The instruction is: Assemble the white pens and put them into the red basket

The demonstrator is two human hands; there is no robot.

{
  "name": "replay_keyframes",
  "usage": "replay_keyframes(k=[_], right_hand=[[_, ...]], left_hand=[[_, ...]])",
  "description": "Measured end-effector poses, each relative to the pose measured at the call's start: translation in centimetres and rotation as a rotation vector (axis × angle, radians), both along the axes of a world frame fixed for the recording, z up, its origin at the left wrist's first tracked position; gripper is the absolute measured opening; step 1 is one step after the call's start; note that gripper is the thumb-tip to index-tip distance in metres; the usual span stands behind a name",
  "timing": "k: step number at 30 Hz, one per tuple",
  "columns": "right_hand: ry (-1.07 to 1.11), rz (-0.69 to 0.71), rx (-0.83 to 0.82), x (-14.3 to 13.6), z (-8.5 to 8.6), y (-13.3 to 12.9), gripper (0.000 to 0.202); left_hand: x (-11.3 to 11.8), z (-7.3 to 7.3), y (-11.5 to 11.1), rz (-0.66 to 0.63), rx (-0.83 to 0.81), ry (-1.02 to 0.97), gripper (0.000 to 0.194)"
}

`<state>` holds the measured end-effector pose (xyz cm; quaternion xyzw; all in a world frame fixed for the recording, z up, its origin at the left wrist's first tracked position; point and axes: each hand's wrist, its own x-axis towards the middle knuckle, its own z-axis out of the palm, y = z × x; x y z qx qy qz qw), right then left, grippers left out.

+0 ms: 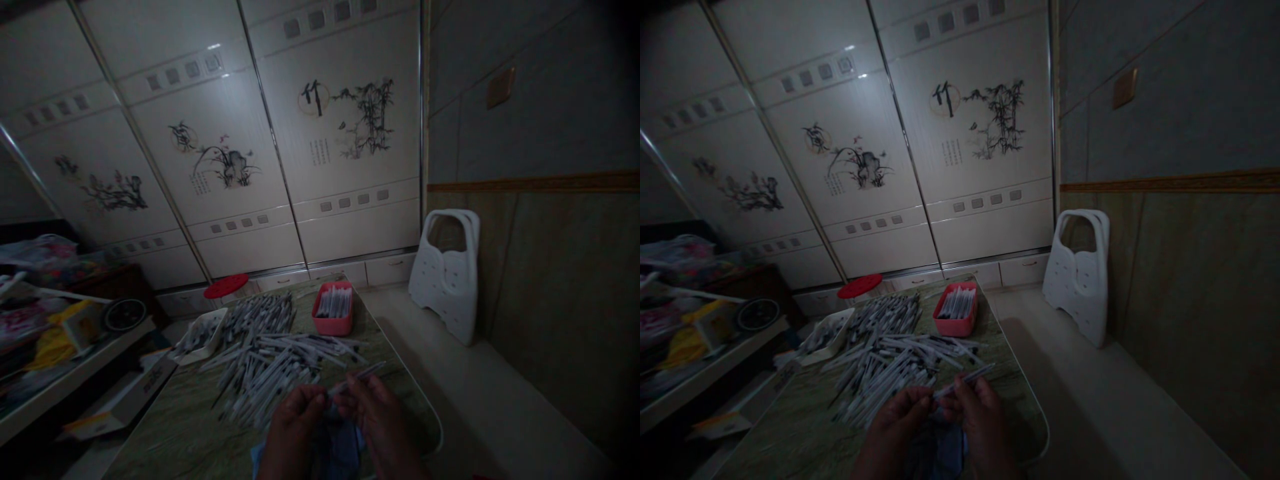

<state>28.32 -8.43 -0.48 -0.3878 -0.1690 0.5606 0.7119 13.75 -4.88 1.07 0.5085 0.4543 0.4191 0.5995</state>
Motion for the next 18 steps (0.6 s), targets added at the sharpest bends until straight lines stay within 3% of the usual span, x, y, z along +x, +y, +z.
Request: replay_keyframes(k=[5, 10, 14, 18], right_hand=[[0.011, 0.006, -0.014, -0.06, 0.11, 0.04, 0.047], [0.081, -0.001, -0.015, -0.29, 0.29, 0.12, 0.046], [0.161, -0.020, -0.007, -0.26, 0.36, 0.00, 0.046], [0.135, -0.002, 0.020, -0.13, 0.19, -0.10, 0.046]], left_hand=[[-0.33, 0.48, 0.05, 0.007, 0.092, 0.104, 0.031], [-0.49, 0.89, -0.11, 0.039, 0.322, 0.331, 0.036], [-0.19, 0.92, -0.25, 0.046, 0.249, 0.245, 0.052], [0.05, 0.56, -0.63, 0.081, 0.163, 0.278, 0.052]])
